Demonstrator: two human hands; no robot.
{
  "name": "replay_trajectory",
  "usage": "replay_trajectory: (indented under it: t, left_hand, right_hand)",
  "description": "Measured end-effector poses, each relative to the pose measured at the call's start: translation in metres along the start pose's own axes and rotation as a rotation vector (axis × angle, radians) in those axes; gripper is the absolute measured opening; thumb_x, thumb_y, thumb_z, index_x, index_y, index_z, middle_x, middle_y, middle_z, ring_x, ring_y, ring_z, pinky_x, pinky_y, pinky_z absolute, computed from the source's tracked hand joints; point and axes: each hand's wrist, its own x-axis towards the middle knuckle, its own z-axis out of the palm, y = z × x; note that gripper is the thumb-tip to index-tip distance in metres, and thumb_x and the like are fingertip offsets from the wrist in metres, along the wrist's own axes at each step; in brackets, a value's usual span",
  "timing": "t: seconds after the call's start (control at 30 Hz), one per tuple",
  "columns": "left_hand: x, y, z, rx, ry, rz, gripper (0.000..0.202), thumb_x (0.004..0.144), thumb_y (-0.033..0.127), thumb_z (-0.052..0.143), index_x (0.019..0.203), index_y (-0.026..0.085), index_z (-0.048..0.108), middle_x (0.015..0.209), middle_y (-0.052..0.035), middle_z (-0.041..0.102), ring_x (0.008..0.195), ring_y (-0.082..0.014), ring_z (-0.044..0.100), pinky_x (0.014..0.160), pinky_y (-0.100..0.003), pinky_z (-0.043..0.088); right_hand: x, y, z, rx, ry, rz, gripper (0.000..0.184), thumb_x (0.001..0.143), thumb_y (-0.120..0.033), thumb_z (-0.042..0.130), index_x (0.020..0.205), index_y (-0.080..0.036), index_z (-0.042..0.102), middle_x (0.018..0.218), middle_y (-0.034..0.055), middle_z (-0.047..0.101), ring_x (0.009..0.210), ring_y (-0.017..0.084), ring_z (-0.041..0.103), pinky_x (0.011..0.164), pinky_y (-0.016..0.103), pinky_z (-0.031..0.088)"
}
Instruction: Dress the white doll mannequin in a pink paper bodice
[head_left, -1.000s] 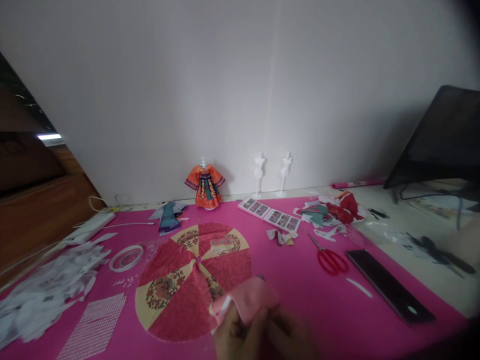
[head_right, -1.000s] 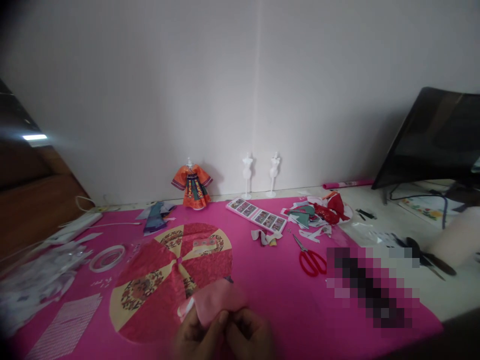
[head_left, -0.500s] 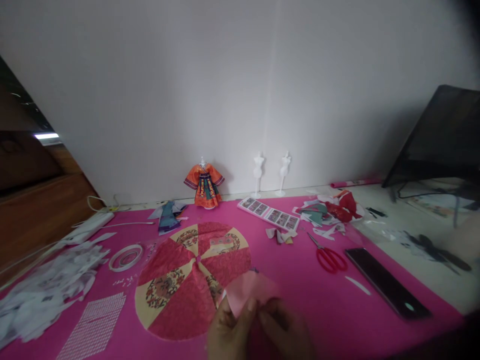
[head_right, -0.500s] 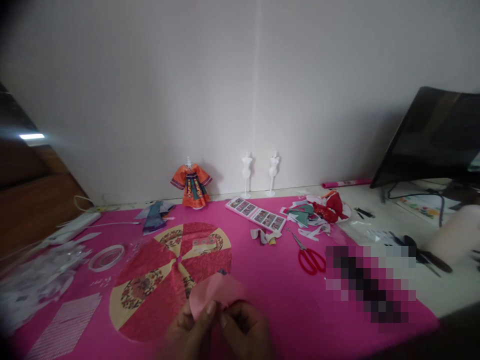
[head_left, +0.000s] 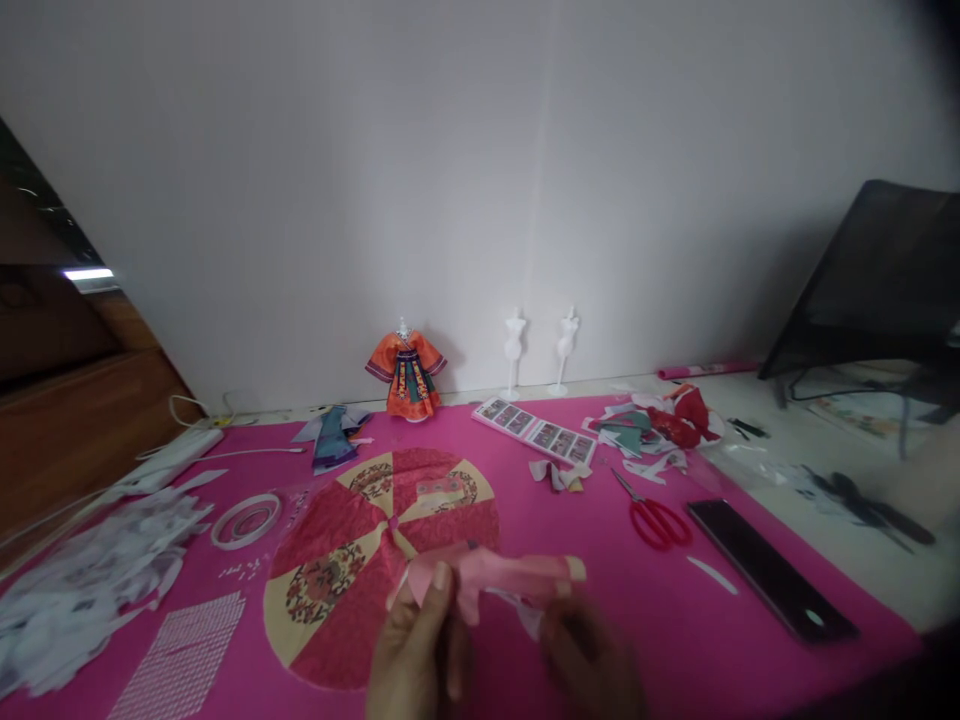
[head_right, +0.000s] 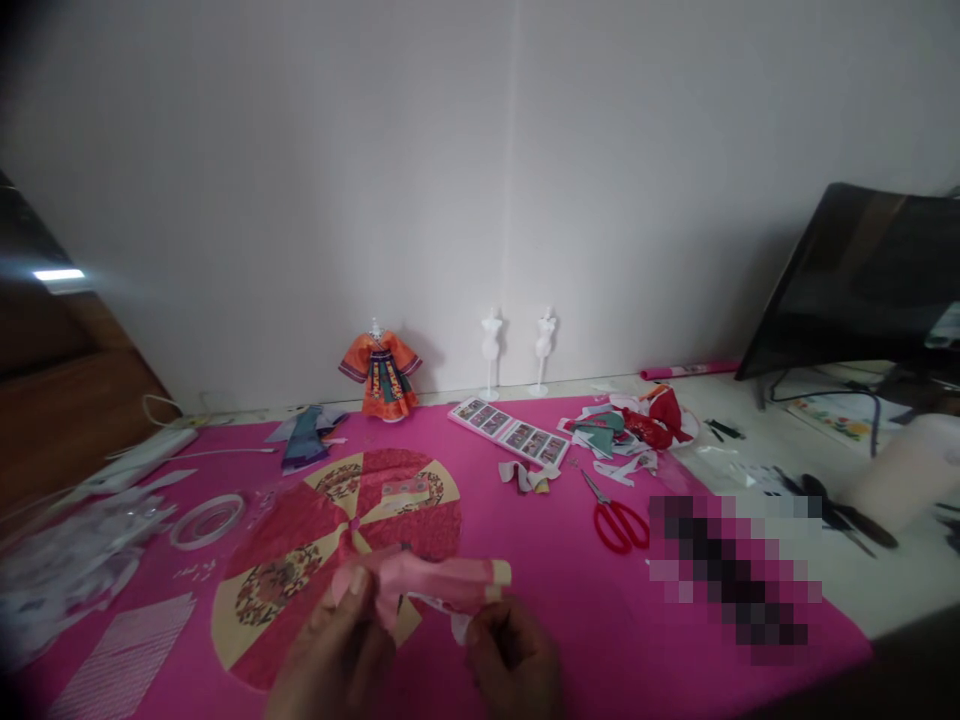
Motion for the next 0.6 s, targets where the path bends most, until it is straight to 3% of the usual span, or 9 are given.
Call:
replay_trajectory:
  t: [0.1, 0.2, 0.3, 0.37, 0.43, 0.5, 0.6]
  left_hand:
    - [0.004, 0.003, -0.003, -0.046, 0.058, 0.036, 0.045, 0.063, 0.052, 0.079, 0.055, 0.017, 0.05, 0.036, 0.0063, 0.044, 0.035, -0.0036, 0.034, 0.039, -0.014, 0.027]
    - [0.005, 0.004, -0.004, -0.047, 0.158, 0.075, 0.043, 0.059, 0.051, 0.082, 0.068, 0.017, 0.056, 0.052, 0.0046, 0.058, 0.047, -0.0059, 0.048, 0.049, -0.015, 0.038]
    - [0.004, 0.006, -0.003, 0.021, 0.181, 0.056, 0.04, 0.066, 0.052, 0.077, 0.072, 0.017, 0.06, 0.058, 0.0015, 0.062, 0.049, -0.0097, 0.053, 0.048, -0.019, 0.041]
    - [0.003, 0.006, 0.0, -0.052, 0.172, 0.039, 0.035, 0.069, 0.05, 0.075, 0.076, 0.018, 0.062, 0.061, 0.0001, 0.064, 0.051, -0.0135, 0.058, 0.049, -0.023, 0.044]
    - [0.003, 0.006, 0.003, -0.171, 0.153, 0.035, 0.028, 0.072, 0.045, 0.073, 0.079, 0.02, 0.063, 0.067, -0.0006, 0.066, 0.058, -0.0169, 0.062, 0.055, -0.027, 0.049]
    - [0.003, 0.005, 0.005, -0.228, 0.129, -0.015, 0.022, 0.073, 0.039, 0.073, 0.079, 0.02, 0.063, 0.07, -0.0013, 0.067, 0.066, -0.019, 0.065, 0.061, -0.029, 0.052]
    - [0.007, 0.0, 0.003, -0.259, 0.099, -0.075, 0.019, 0.073, 0.032, 0.075, 0.079, 0.019, 0.063, 0.072, -0.002, 0.067, 0.072, -0.0196, 0.066, 0.067, -0.029, 0.054]
  right_hand:
    - [0.002, 0.003, -0.008, -0.041, 0.007, -0.003, 0.034, 0.066, -0.048, 0.069, 0.056, -0.018, 0.058, 0.047, -0.0009, 0.051, 0.044, 0.013, 0.046, 0.044, 0.023, 0.039]
    - [0.005, 0.008, -0.015, -0.14, -0.004, -0.128, 0.024, 0.068, -0.041, 0.066, 0.06, -0.018, 0.061, 0.054, 0.0004, 0.055, 0.052, 0.015, 0.05, 0.048, 0.023, 0.04]
    - [0.011, 0.01, -0.023, -0.407, -0.002, -0.459, 0.023, 0.075, -0.028, 0.061, 0.055, -0.019, 0.055, 0.052, -0.0015, 0.05, 0.049, 0.012, 0.047, 0.047, 0.022, 0.035]
    - [0.015, 0.008, -0.031, -0.603, -0.007, -0.719, 0.025, 0.078, -0.019, 0.057, 0.053, -0.019, 0.051, 0.05, -0.0025, 0.047, 0.045, 0.01, 0.045, 0.046, 0.021, 0.033]
    - [0.02, 0.005, -0.039, -0.708, -0.022, -0.875, 0.025, 0.08, -0.015, 0.055, 0.055, -0.019, 0.052, 0.051, -0.0021, 0.049, 0.046, 0.01, 0.047, 0.047, 0.021, 0.034]
    - [0.023, 0.003, -0.046, -0.725, -0.039, -0.875, 0.022, 0.081, -0.017, 0.056, 0.06, -0.019, 0.056, 0.053, -0.0013, 0.053, 0.047, 0.011, 0.05, 0.048, 0.02, 0.037]
    - [0.023, 0.004, -0.05, -0.602, -0.023, -0.627, 0.018, 0.083, -0.027, 0.059, 0.067, -0.02, 0.062, 0.056, 0.0, 0.06, 0.049, 0.013, 0.054, 0.049, 0.021, 0.04]
